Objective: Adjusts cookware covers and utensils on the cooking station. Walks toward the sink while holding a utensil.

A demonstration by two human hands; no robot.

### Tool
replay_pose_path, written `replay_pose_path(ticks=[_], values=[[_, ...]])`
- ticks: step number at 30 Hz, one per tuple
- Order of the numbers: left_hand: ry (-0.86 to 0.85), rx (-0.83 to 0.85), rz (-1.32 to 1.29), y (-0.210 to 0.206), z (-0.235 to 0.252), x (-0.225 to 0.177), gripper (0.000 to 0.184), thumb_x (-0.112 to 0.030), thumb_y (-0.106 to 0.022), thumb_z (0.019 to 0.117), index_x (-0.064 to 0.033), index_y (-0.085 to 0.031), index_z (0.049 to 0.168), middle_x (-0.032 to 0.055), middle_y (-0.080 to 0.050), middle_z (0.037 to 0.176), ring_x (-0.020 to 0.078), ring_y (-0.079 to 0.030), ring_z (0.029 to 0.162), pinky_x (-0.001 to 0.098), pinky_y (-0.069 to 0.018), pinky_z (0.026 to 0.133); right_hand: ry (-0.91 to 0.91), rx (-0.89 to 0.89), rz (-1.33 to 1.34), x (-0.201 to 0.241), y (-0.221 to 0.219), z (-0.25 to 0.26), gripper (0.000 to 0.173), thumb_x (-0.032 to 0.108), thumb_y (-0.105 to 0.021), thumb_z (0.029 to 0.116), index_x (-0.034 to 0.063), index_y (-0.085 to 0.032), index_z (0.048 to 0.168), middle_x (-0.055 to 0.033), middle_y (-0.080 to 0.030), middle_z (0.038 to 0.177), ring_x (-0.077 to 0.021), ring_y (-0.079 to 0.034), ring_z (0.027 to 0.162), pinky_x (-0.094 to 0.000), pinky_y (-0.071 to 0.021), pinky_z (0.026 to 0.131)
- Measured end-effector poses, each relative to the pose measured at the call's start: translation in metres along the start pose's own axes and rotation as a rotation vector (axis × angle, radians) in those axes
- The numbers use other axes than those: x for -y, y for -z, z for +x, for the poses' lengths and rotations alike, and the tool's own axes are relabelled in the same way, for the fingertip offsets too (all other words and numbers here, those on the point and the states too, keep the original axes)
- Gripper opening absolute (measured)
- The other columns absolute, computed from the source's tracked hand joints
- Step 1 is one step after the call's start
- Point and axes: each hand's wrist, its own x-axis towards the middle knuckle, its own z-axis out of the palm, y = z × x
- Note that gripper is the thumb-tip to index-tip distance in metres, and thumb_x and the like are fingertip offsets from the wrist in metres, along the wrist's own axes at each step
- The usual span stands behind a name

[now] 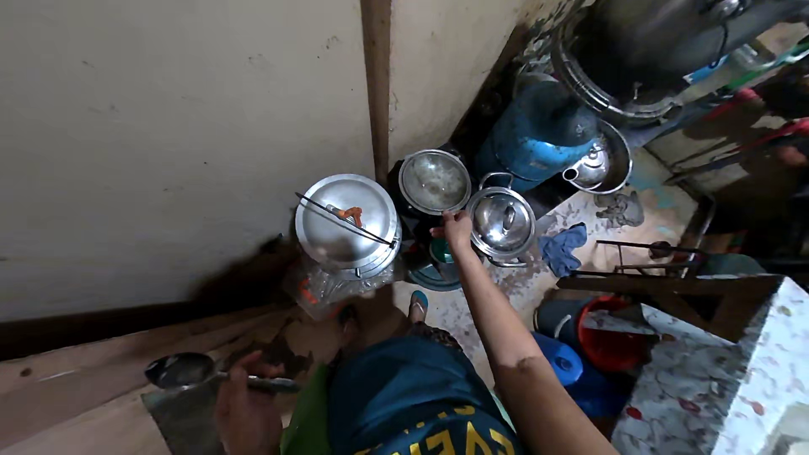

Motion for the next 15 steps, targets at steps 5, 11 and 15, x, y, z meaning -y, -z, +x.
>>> replay_pose_path(ticks=[5,11,15], values=[[0.005,-0.024,0.005,0.004,0.0,0.003,0.039,-0.019,-0.017,0.1106,-0.0097,-0.055,0.113,-0.016,-0.066,0.074,0.0002,-0.067,0.068,0.0208,-0.0602,0.07,-0.008,-0.012,-0.062,-0.002,-0.006,0.012,0.035,0.021,-0.048,0.1101,-0.0069,-0.045,0.132,-0.0203,-0.062,0.095,-0.0258,-0.07,0.065,-0.0396,-0.0631,0.063],[0.05,-0.076,0.019,0.004,0.002,0.0,0.041,-0.02,-0.015,0.1112,-0.0082,-0.054,0.113,-0.0149,-0.065,0.073,-0.0005,-0.066,0.066,0.0193,-0.0595,0.066,0.042,0.093,-0.165,0.009,0.023,-0.005,0.037,0.024,-0.041,0.1126,-0.0069,-0.048,0.133,-0.0193,-0.066,0.092,-0.0222,-0.07,0.064,-0.0367,-0.0623,0.063],[0.075,-0.078,0.021,0.008,0.003,0.001,0.041,-0.02,-0.013,0.111,-0.0078,-0.052,0.116,-0.0146,-0.065,0.074,-0.0005,-0.067,0.066,0.0188,-0.0594,0.065,0.088,0.284,-0.455,0.009,0.076,-0.051,0.036,0.018,-0.035,0.1133,-0.0077,-0.052,0.131,-0.0192,-0.068,0.093,-0.0216,-0.069,0.066,-0.0382,-0.0616,0.065]])
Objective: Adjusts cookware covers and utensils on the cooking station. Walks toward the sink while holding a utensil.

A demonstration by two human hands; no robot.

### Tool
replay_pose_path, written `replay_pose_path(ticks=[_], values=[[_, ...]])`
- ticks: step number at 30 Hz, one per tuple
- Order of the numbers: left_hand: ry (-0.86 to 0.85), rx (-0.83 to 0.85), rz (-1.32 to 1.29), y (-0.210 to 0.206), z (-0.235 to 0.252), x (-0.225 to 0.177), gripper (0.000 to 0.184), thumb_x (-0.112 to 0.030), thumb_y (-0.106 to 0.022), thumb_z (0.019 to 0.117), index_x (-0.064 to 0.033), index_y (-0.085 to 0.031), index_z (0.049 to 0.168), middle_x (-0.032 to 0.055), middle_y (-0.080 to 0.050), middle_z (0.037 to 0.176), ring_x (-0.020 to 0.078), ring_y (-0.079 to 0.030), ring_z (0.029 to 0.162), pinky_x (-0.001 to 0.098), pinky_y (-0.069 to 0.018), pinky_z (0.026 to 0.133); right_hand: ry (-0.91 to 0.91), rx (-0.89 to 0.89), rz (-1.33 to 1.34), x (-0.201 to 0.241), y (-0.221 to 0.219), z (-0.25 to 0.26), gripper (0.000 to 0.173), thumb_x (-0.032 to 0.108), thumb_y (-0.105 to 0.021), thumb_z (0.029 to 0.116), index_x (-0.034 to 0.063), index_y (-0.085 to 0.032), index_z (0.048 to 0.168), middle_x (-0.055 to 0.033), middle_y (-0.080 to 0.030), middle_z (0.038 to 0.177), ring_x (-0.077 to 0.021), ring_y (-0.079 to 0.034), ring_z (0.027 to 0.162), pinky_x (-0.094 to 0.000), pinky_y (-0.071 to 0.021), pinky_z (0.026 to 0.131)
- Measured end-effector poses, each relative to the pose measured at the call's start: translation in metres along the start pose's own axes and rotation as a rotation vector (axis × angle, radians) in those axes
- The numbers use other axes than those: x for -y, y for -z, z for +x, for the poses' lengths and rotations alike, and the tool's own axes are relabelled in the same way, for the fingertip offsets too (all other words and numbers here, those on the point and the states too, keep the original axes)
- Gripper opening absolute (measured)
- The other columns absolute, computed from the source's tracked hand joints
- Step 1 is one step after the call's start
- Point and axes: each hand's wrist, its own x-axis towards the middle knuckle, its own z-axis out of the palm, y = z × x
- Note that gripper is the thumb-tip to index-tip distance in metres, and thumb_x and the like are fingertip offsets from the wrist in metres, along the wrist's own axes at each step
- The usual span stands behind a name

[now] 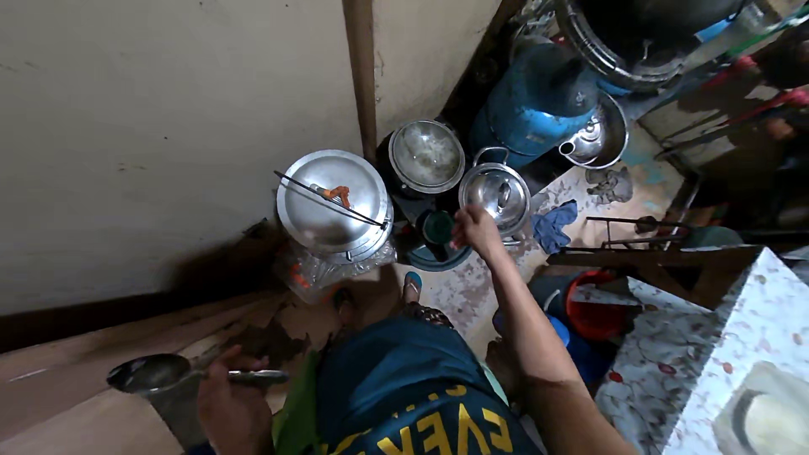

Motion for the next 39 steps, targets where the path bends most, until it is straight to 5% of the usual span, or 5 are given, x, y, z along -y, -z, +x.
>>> replay_pose_path(ticks=[4,7,12,24,39], values=[[-0.009,0.036,-0.014,0.002,0.005,0.006,0.041,-0.023,-0.015,0.1113,-0.0098,-0.054,0.116,-0.0148,-0.067,0.076,0.0005,-0.068,0.068,0.0202,-0.0604,0.065,-0.201,0.177,-0.293,-0.057,-0.008,-0.02,0.033,0.003,-0.045,0.1059,-0.0055,-0.052,0.137,-0.022,-0.066,0.108,-0.0226,-0.069,0.077,-0.0361,-0.0598,0.073],[-0.022,0.073,-0.023,-0.002,0.008,0.004,0.04,-0.021,-0.017,0.1112,-0.0121,-0.056,0.112,-0.0152,-0.068,0.075,0.0008,-0.068,0.069,0.0207,-0.0604,0.067,-0.103,-0.059,-0.435,-0.086,-0.028,-0.02,0.044,0.007,-0.057,0.1012,-0.0062,-0.049,0.143,-0.0324,-0.054,0.138,-0.0427,-0.063,0.119,-0.0526,-0.0507,0.102],[-0.034,0.128,0.073,-0.017,0.01,-0.009,0.041,-0.017,-0.015,0.1107,-0.0073,-0.054,0.115,-0.0154,-0.064,0.073,0.0,-0.065,0.067,0.0209,-0.0591,0.071,0.101,-0.35,-0.324,-0.087,-0.071,0.005,0.094,0.03,-0.086,0.0831,-0.0033,-0.035,0.155,-0.0365,-0.038,0.152,-0.0508,-0.049,0.134,-0.0579,-0.0472,0.107],[-0.056,0.11,0.088,0.003,0.017,-0.008,0.041,-0.016,-0.016,0.1107,-0.0065,-0.055,0.115,-0.0142,-0.065,0.075,0.001,-0.066,0.067,0.0212,-0.0595,0.069,-0.16,-0.62,-0.247,-0.06,-0.118,0.055,0.1,0.045,-0.086,0.0805,0.0111,-0.034,0.16,-0.0325,-0.038,0.154,-0.0512,-0.044,0.137,-0.0647,-0.0428,0.103],[-0.082,0.151,0.07,0.008,0.03,-0.014,0.039,-0.015,-0.017,0.1098,-0.0076,-0.055,0.113,-0.0146,-0.066,0.074,0.0006,-0.066,0.067,0.0202,-0.0592,0.067,0.17,-0.64,-0.202,-0.076,-0.116,0.029,0.089,0.024,-0.088,0.0762,0.0036,-0.045,0.152,-0.037,-0.045,0.144,-0.0538,-0.051,0.127,-0.0611,-0.0493,0.099]])
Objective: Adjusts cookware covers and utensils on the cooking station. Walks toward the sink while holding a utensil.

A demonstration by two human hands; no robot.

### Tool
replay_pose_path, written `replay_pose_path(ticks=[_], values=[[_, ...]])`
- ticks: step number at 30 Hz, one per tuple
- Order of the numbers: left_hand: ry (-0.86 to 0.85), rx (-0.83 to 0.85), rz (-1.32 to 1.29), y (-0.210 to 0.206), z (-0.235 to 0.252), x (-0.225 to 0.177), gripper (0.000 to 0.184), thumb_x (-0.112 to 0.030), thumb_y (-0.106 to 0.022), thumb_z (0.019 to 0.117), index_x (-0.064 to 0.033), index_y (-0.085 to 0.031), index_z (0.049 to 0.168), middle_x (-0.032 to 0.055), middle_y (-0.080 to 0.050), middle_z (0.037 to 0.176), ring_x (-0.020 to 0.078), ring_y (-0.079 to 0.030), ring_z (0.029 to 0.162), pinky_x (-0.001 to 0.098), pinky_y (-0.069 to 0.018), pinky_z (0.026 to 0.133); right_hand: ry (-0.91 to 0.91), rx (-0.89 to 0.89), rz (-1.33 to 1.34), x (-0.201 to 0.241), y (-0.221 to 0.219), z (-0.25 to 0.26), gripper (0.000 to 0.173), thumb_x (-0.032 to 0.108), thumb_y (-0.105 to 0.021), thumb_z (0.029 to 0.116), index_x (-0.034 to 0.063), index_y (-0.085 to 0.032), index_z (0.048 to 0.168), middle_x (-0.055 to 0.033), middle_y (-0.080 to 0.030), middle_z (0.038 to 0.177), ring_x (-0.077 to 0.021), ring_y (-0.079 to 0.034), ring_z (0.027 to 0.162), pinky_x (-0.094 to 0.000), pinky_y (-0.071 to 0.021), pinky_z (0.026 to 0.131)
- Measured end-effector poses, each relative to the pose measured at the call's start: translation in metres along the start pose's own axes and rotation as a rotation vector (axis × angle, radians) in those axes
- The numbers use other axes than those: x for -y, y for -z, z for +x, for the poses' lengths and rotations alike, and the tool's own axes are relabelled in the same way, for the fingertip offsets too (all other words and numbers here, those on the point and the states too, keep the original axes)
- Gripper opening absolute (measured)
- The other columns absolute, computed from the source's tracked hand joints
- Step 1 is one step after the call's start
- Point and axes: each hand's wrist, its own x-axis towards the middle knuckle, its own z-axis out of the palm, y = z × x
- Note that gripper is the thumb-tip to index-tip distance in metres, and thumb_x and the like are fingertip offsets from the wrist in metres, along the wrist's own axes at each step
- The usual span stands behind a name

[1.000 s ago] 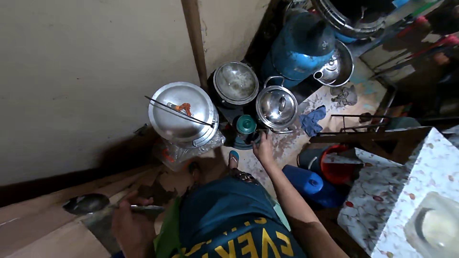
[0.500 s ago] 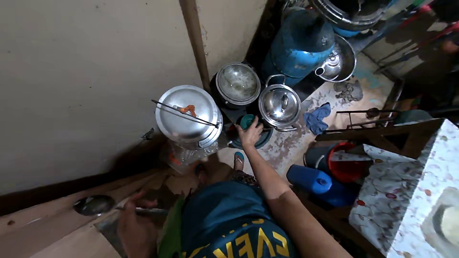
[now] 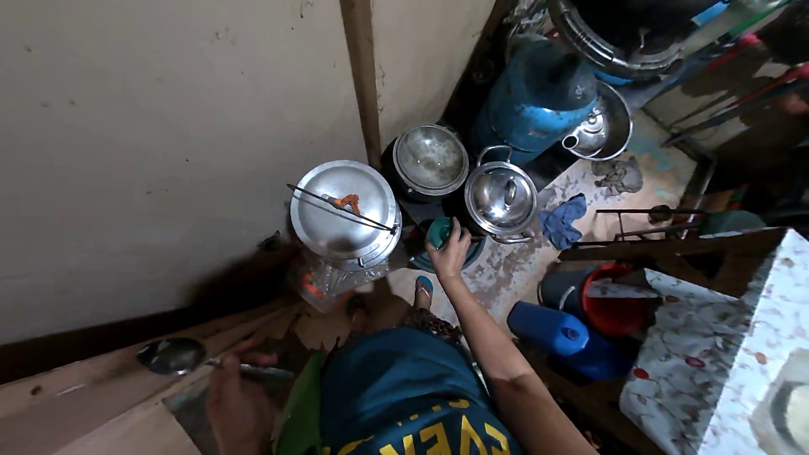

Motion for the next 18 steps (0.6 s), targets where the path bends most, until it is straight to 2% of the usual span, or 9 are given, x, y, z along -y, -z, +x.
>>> replay_pose_path(ticks=[3,5,10,13,18], values=[[0.012,-0.004,0.025,-0.009,0.002,-0.002,0.039,-0.015,-0.019,0.1105,-0.006,-0.056,0.113,-0.0152,-0.066,0.073,-0.0002,-0.066,0.066,0.02,-0.0593,0.068,0.098,0.048,-0.002,0.017,0.026,-0.006,0.092,0.024,-0.09,0.0726,0.0001,-0.047,0.15,-0.0378,-0.046,0.142,-0.0537,-0.051,0.127,-0.0604,-0.0485,0.101],[0.01,-0.007,0.023,-0.017,0.001,-0.004,0.038,-0.014,-0.019,0.1099,-0.0055,-0.056,0.113,-0.0152,-0.066,0.072,-0.0006,-0.066,0.065,0.0187,-0.0591,0.067,0.166,0.059,-0.007,0.031,0.043,-0.003,0.091,0.026,-0.091,0.0709,-0.0001,-0.049,0.148,-0.0378,-0.049,0.139,-0.0538,-0.054,0.123,-0.0612,-0.0499,0.097],[0.054,-0.02,-0.008,-0.029,-0.007,-0.002,0.039,-0.016,-0.018,0.1107,-0.006,-0.055,0.116,-0.0145,-0.065,0.074,-0.0003,-0.066,0.066,0.0192,-0.0594,0.067,0.251,0.12,-0.056,0.07,0.079,0.029,0.089,0.03,-0.089,0.0754,0.0035,-0.048,0.149,-0.0352,-0.049,0.139,-0.0508,-0.056,0.12,-0.0613,-0.0507,0.093],[0.062,-0.074,-0.019,-0.029,-0.012,0.003,0.038,-0.017,-0.019,0.1108,-0.0059,-0.056,0.116,-0.0143,-0.064,0.074,0.0001,-0.065,0.066,0.0203,-0.0593,0.069,0.328,0.048,-0.055,0.085,0.077,0.065,0.087,0.032,-0.088,0.0722,0.0028,-0.053,0.146,-0.036,-0.054,0.135,-0.0519,-0.058,0.117,-0.0616,-0.0503,0.093],[0.072,-0.17,-0.013,-0.029,-0.031,0.003,0.039,-0.018,-0.018,0.111,-0.005,-0.054,0.118,-0.015,-0.063,0.074,-0.0012,-0.065,0.066,0.0197,-0.0591,0.068,0.374,0.07,-0.047,0.1,0.054,0.119,0.088,0.03,-0.087,0.0742,0.003,-0.05,0.149,-0.0352,-0.05,0.14,-0.0511,-0.055,0.122,-0.0599,-0.0484,0.098]])
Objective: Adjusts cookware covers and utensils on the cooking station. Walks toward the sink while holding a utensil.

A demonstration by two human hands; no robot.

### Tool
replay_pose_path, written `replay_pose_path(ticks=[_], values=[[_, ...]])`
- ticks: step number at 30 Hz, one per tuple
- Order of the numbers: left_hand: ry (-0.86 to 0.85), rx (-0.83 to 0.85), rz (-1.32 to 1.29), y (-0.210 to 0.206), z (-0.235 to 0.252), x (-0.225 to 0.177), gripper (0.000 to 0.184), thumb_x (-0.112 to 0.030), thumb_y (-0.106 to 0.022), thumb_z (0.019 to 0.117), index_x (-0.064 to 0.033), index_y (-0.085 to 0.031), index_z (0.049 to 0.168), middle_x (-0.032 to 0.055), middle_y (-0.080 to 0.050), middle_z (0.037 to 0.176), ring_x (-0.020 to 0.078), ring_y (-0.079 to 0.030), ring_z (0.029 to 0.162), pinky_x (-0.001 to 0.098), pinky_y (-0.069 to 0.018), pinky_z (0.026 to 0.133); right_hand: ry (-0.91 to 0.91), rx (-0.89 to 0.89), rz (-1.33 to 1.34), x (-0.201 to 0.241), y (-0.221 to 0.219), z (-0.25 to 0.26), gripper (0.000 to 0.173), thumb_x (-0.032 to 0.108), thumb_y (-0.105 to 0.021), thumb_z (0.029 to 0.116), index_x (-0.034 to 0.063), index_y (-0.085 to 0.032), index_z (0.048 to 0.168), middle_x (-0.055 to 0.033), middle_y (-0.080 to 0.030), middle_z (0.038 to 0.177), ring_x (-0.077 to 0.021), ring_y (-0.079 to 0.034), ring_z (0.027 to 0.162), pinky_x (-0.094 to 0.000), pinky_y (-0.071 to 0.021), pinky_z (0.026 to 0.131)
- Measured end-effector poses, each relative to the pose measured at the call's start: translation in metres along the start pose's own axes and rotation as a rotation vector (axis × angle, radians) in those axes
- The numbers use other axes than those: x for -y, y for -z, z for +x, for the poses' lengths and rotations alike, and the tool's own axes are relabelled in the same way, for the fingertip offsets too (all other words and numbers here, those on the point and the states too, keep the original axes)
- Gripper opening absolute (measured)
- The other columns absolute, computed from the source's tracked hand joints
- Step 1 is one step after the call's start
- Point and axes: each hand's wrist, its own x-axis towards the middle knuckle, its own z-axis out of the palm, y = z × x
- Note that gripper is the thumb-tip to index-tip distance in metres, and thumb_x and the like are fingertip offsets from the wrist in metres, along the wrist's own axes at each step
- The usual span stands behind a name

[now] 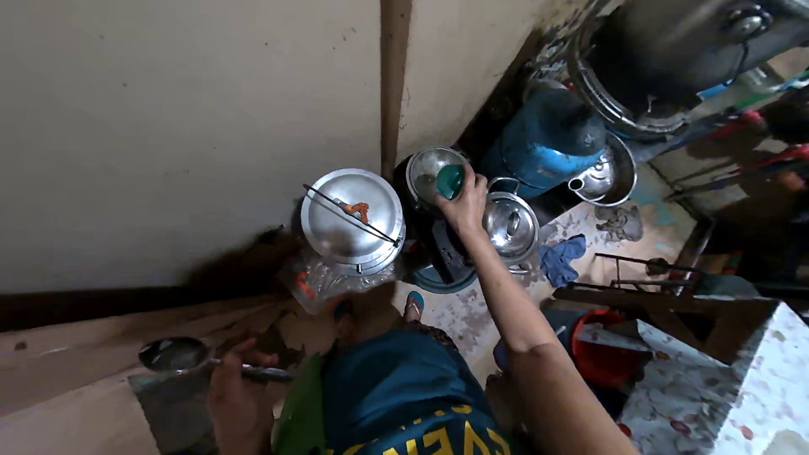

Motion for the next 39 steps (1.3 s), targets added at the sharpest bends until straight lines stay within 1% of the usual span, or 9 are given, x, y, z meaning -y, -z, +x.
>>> replay_pose_path(ticks=[8,18,24,27,29,31,34,36,39], values=[[-0.017,-0.147,-0.068,0.008,-0.028,0.006,0.039,-0.014,-0.017,0.1096,-0.0053,-0.055,0.113,-0.0165,-0.063,0.072,-0.0024,-0.065,0.065,0.018,-0.0587,0.067,-0.032,0.15,-0.076,-0.009,-0.036,0.049,0.089,0.03,-0.087,0.0779,0.0038,-0.045,0.152,-0.0354,-0.047,0.144,-0.0511,-0.051,0.129,-0.0589,-0.0441,0.107],[0.027,-0.226,-0.083,0.009,-0.04,0.016,0.039,-0.015,-0.017,0.1107,-0.0041,-0.055,0.114,-0.0147,-0.064,0.07,-0.0003,-0.066,0.063,0.0196,-0.0596,0.065,-0.082,0.209,-0.128,-0.017,-0.045,0.052,0.096,0.039,-0.088,0.0773,0.004,-0.041,0.154,-0.0349,-0.042,0.15,-0.0528,-0.049,0.133,-0.0638,-0.0441,0.104],[-0.008,-0.144,-0.072,0.008,-0.031,0.01,0.039,-0.014,-0.017,0.1099,-0.0045,-0.055,0.113,-0.0159,-0.064,0.071,-0.0015,-0.065,0.064,0.0185,-0.059,0.066,-0.057,0.172,-0.109,-0.012,-0.031,0.038,0.111,0.043,-0.089,0.0761,0.0044,-0.028,0.161,-0.036,-0.027,0.16,-0.0543,-0.037,0.143,-0.0657,-0.0365,0.111],[0.009,-0.121,-0.068,0.008,-0.022,0.005,0.039,-0.014,-0.016,0.1097,-0.0043,-0.055,0.113,-0.0161,-0.064,0.07,-0.0017,-0.066,0.064,0.0183,-0.0595,0.066,0.005,0.05,0.029,-0.012,-0.007,0.009,0.088,0.029,-0.082,0.0859,-0.0005,-0.037,0.156,-0.0358,-0.034,0.157,-0.053,-0.042,0.139,-0.0638,-0.0393,0.11],[0.012,-0.095,-0.07,0.01,-0.015,0.004,0.04,-0.014,-0.017,0.1104,-0.0045,-0.056,0.113,-0.0155,-0.064,0.07,-0.0011,-0.066,0.064,0.0186,-0.0592,0.066,0.068,0.009,0.084,-0.021,0.006,-0.029,0.062,0.024,-0.068,0.0971,-0.0053,-0.047,0.147,-0.0326,-0.045,0.151,-0.0469,-0.048,0.137,-0.059,-0.0414,0.111],[-0.027,-0.029,-0.068,0.014,-0.006,0.006,0.04,-0.013,-0.017,0.1103,-0.0048,-0.056,0.112,-0.0156,-0.066,0.072,-0.0009,-0.067,0.065,0.0186,-0.0596,0.067,0.106,0.017,0.152,-0.03,0.007,-0.076,0.041,0.014,-0.059,0.1012,-0.0098,-0.056,0.134,-0.0305,-0.056,0.139,-0.0423,-0.055,0.13,-0.0543,-0.045,0.109],[-0.099,0.094,-0.043,0.019,0.009,0.006,0.037,-0.013,-0.023,0.1095,-0.0083,-0.06,0.109,-0.016,-0.069,0.076,-0.0004,-0.068,0.07,0.0191,-0.0603,0.071,0.132,0.185,0.235,-0.036,-0.007,-0.155,0.028,0.003,-0.055,0.0987,-0.0135,-0.064,0.12,-0.029,-0.065,0.123,-0.0355,-0.067,0.113,-0.0435,-0.0554,0.099],[-0.115,0.194,0.034,0.019,0.017,-0.002,0.035,-0.014,-0.025,0.1092,-0.0063,-0.059,0.109,-0.0153,-0.069,0.08,-0.0011,-0.068,0.073,0.0183,-0.0598,0.072,0.149,0.357,0.255,-0.03,-0.018,-0.198,0.025,-0.001,-0.056,0.096,-0.0134,-0.066,0.115,-0.0299,-0.067,0.119,-0.0357,-0.07,0.105,-0.0419,-0.0577,0.094],[-0.221,0.43,0.219,0.024,0.034,-0.011,0.037,-0.024,-0.036,0.1098,-0.0005,-0.064,0.113,-0.0119,-0.071,0.088,-0.0034,-0.067,0.079,0.0169,-0.0575,0.074,0.088,0.737,0.204,-0.018,-0.033,-0.23,0.028,0.001,-0.058,0.0966,-0.0112,-0.065,0.121,-0.0325,-0.061,0.129,-0.0437,-0.064,0.117,-0.0522,-0.0508,0.102]])
